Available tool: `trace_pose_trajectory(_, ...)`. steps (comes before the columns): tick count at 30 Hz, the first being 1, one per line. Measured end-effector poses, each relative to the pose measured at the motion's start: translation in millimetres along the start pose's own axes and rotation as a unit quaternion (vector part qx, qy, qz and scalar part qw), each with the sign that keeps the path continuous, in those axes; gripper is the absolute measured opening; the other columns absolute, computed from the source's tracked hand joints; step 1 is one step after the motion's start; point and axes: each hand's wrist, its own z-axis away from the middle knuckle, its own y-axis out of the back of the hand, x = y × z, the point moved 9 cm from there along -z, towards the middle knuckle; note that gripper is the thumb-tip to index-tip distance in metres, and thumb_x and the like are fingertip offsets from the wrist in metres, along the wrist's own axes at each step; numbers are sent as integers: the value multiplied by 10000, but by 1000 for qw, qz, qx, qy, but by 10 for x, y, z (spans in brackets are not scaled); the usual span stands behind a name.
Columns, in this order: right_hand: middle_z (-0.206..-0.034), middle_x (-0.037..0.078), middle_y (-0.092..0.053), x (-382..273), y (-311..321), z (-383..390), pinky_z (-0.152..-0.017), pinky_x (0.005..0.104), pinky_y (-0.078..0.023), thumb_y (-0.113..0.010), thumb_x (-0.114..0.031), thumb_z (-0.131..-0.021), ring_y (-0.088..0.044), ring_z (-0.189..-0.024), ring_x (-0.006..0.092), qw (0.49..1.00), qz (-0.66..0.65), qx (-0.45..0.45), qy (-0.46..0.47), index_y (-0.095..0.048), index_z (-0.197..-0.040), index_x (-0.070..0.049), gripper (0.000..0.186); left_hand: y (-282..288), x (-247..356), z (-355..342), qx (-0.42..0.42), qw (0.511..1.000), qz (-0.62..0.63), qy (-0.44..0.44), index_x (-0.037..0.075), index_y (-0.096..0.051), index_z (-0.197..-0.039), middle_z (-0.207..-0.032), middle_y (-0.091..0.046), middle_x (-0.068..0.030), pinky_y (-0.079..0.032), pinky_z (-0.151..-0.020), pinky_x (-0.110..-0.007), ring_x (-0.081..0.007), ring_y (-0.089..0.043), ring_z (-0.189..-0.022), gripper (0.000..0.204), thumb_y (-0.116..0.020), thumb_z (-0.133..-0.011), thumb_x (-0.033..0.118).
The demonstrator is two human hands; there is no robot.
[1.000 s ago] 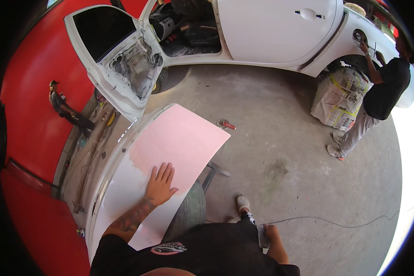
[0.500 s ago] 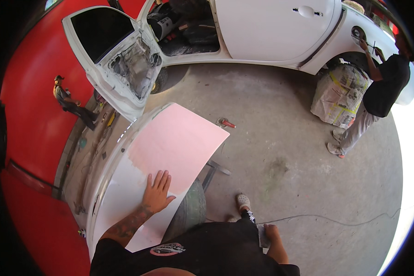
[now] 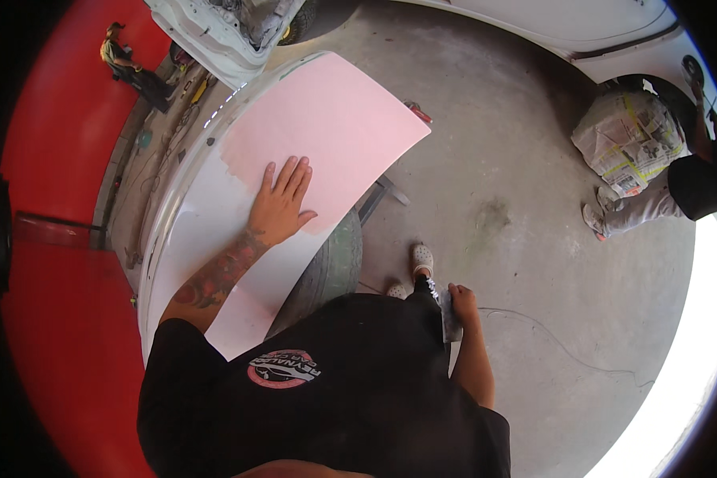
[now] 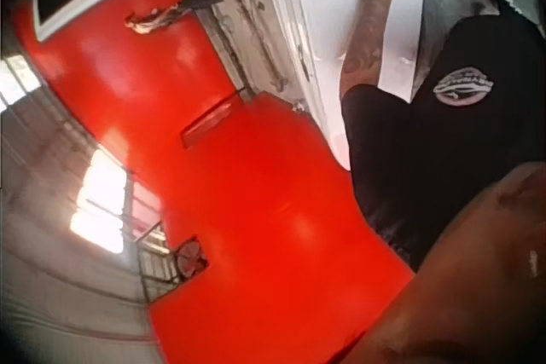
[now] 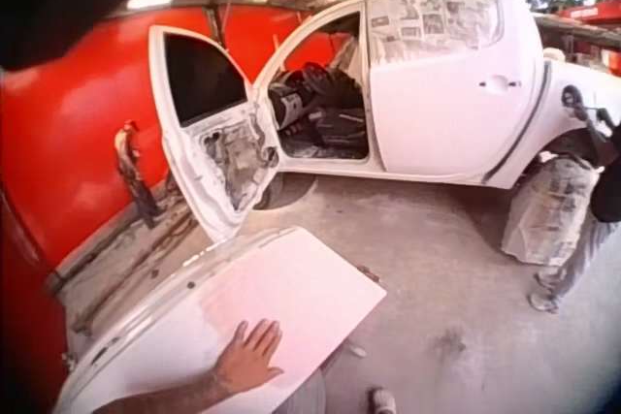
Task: The person applies and smooths filler on a car panel using metal spreaders, touches the surface by hand, and walks around to touch the car body.
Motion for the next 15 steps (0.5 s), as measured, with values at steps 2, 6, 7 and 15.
trace_pose_trajectory(2,-669,126,-606,-519,10,-91,-601,360,-430,-549,-354,-913,-531,-617,172,999,10,-12,35,-640,-816,33,409,-31,-5,81,4,1000,-1,9,39,-310,-1449,-1536,-242,-111,-141,-1145,-507,-270,-185,-1423,831,-523,-853,579)
trace_pose_trajectory(6,-756,167,-644,-1584,-208,-162,-676,367,-463,-545,-346,-908,-608,-712,255,990,30,-73,121,-662,-854,6,374,-95,41,246,5,999,39,17,33,-329,-1438,-1534,-249,-115,-149,-1140,-500,-258,-192,-1424,821,-557,-839,548)
trace_pose_trajectory(7,-806,201,-657,-1807,-298,-180,-702,392,-473,-543,-349,-902,-639,-762,329,984,57,-91,144,-667,-860,-13,361,-98,62,292,-2,999,31,20,36,-315,-1444,-1536,-243,-111,-147,-1144,-497,-260,-190,-1424,823,-540,-849,557)
trace_pose_trajectory(15,-848,160,-678,-3982,-828,379,-711,457,-511,-496,-454,-915,-652,-809,349,906,240,-97,334,-684,-866,-90,413,-101,231,697,-34,998,31,30,40,-289,-1457,-1538,-238,-107,-163,-1140,-492,-266,-196,-1422,836,-520,-857,574)
